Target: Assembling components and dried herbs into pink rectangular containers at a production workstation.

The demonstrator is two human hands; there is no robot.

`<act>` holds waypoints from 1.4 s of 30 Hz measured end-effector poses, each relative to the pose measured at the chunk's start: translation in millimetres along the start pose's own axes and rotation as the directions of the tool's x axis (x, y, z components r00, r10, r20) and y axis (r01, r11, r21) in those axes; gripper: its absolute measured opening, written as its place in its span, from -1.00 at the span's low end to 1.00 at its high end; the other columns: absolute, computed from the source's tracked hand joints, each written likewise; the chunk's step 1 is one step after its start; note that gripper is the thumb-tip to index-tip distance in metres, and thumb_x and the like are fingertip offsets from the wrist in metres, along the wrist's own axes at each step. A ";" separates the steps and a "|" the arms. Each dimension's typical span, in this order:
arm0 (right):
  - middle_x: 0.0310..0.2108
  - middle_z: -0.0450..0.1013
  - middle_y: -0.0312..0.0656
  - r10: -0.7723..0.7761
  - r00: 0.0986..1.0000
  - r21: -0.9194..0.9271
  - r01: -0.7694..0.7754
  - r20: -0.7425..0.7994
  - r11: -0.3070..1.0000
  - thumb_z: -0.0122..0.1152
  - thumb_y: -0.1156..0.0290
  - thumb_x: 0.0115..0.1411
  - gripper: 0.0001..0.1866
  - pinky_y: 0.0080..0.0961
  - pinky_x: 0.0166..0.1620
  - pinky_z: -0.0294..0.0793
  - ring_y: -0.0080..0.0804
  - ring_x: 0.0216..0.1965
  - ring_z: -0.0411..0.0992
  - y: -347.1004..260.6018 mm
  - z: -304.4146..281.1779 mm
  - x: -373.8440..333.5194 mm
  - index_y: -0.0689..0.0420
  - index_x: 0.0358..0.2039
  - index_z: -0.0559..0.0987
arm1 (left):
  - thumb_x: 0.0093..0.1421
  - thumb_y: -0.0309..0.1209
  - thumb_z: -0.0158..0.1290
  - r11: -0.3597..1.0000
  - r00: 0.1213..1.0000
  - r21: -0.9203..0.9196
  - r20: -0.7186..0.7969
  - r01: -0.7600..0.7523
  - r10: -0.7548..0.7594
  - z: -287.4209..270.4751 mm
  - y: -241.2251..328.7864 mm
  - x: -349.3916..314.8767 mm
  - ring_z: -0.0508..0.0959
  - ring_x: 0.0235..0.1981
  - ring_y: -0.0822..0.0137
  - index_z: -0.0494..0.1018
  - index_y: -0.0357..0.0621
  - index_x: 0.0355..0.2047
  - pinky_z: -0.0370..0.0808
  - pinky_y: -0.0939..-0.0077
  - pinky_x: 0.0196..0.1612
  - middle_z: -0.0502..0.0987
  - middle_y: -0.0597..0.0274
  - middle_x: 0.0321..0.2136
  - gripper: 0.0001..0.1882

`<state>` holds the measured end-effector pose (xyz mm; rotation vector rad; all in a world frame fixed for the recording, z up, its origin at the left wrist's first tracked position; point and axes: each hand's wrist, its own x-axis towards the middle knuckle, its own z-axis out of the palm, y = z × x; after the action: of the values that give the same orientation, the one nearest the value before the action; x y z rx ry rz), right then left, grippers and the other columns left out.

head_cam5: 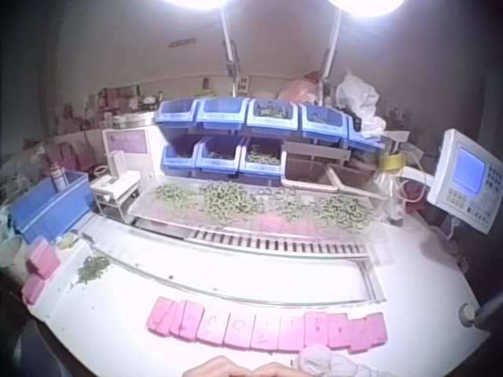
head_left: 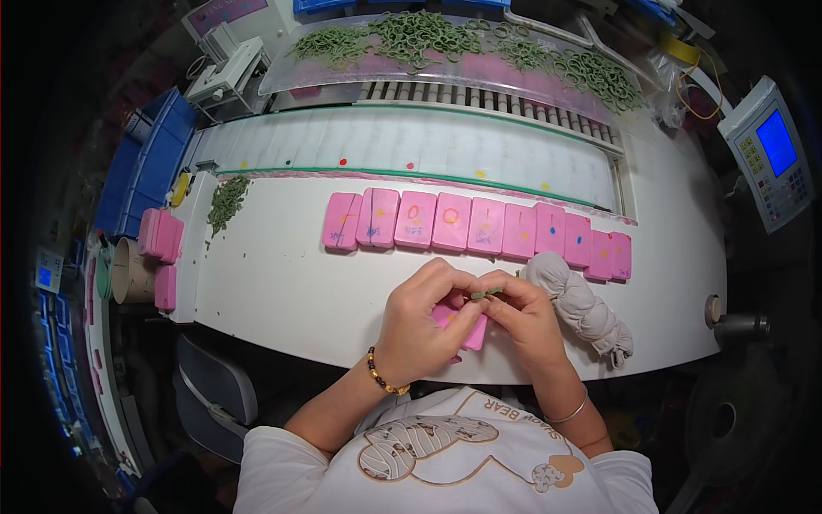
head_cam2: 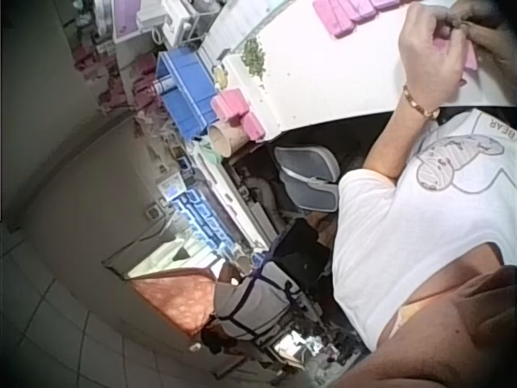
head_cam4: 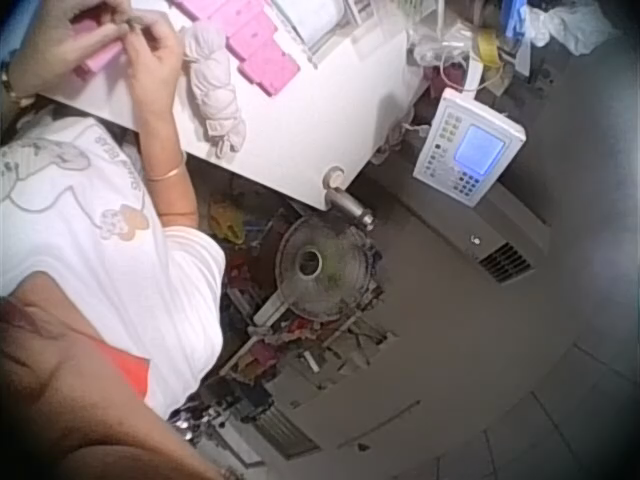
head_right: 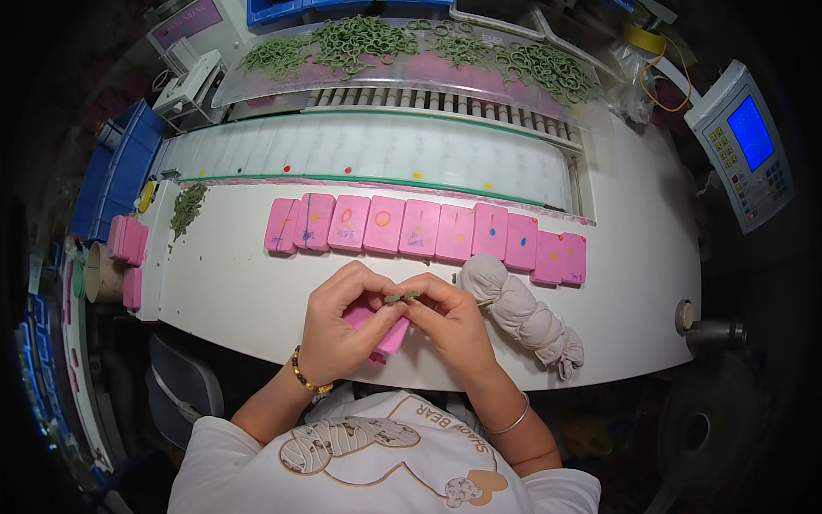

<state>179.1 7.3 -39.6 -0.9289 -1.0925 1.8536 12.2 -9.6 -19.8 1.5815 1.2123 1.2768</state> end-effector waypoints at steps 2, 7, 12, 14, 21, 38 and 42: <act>-0.29 0.45 -0.35 0.006 1.000 0.000 -0.006 -0.009 1.000 0.13 0.56 0.25 -0.85 -0.72 -0.16 0.37 -0.69 -0.24 0.39 0.8 0.7 -0.2 0.25 -0.18 0.56 | 0.03 -0.62 0.19 0.999 1.000 0.034 0.003 0.007 -0.007 -0.9 1.3 0.3 0.45 -0.48 0.52 0.52 -0.28 -0.39 0.41 0.67 -0.37 0.48 0.24 -0.44 -0.89; -0.32 0.44 -0.41 0.058 0.998 0.021 -0.057 -0.012 0.998 0.15 0.51 0.25 -0.92 -0.78 -0.24 0.31 -0.76 -0.32 0.33 0.5 1.3 -1.1 0.19 -0.25 0.55 | 0.09 -0.58 0.17 0.995 0.995 -0.030 0.026 0.096 -0.096 -4.6 -3.0 0.8 0.45 -0.45 0.56 0.51 -0.29 -0.34 0.42 0.68 -0.32 0.49 0.28 -0.43 -0.88; -0.39 0.39 -0.50 0.199 0.980 0.133 -0.196 -0.005 0.971 0.18 0.40 0.24 -0.94 -0.82 -0.33 0.25 -0.81 -0.41 0.28 -2.2 0.7 -1.6 0.08 -0.35 0.53 | 0.17 -0.54 0.15 0.885 0.932 -0.293 0.121 0.361 -0.340 -6.1 -7.7 3.2 0.51 -0.35 0.56 0.49 -0.33 -0.29 0.47 0.66 -0.24 0.55 0.27 -0.35 -0.88; -0.40 0.38 -0.50 0.220 0.975 0.161 -0.218 0.002 0.963 0.18 0.40 0.23 -0.94 -0.83 -0.34 0.24 -0.80 -0.43 0.28 -4.7 1.3 -1.1 0.08 -0.35 0.53 | 0.20 -0.52 0.13 0.789 0.888 -0.406 0.202 0.460 -0.414 -8.5 -8.2 5.9 0.53 -0.30 0.55 0.49 -0.34 -0.31 0.49 0.65 -0.21 0.56 0.24 -0.33 -0.89; -0.44 0.36 -0.49 0.176 0.984 0.095 -0.175 0.002 0.980 0.19 0.37 0.24 -0.91 -0.81 -0.39 0.21 -0.79 -0.44 0.26 -8.2 8.0 -0.6 0.09 -0.34 0.52 | 0.22 -0.48 0.12 0.800 0.878 -0.366 0.235 0.476 -0.416 -20.0 -5.5 10.5 0.48 -0.39 0.64 0.50 -0.29 -0.34 0.44 0.73 -0.32 0.53 0.36 -0.43 -0.90; -0.34 0.42 -0.40 -0.009 0.998 -0.149 0.000 -0.063 0.989 0.18 0.43 0.26 -0.87 -0.75 -0.30 0.34 -0.72 -0.40 0.32 -5.3 14.1 -2.8 0.18 -0.22 0.54 | 0.22 -0.13 0.11 0.833 0.932 -0.427 0.082 0.352 -0.352 -153.4 23.8 248.5 0.49 -0.53 0.37 0.47 -0.25 -0.30 0.62 0.34 -0.41 0.54 0.19 -0.46 -0.64; -0.21 0.40 -0.32 -0.259 0.957 -0.256 0.220 -0.129 0.941 0.24 0.52 0.18 -0.80 -0.74 -0.26 0.34 -0.68 -0.32 0.34 -5.3 8.2 -10.4 0.18 -0.17 0.51 | 0.25 -0.01 0.07 0.866 0.918 -0.337 0.277 0.368 -0.283 -67.2 4.6 199.7 0.50 -0.49 0.37 0.47 -0.31 -0.13 0.61 0.36 -0.37 0.54 0.14 -0.36 -0.47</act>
<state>177.8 -3.0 -29.7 -1.0125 -1.2858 1.4448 -42.3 181.3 50.9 1.1374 0.9684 1.0110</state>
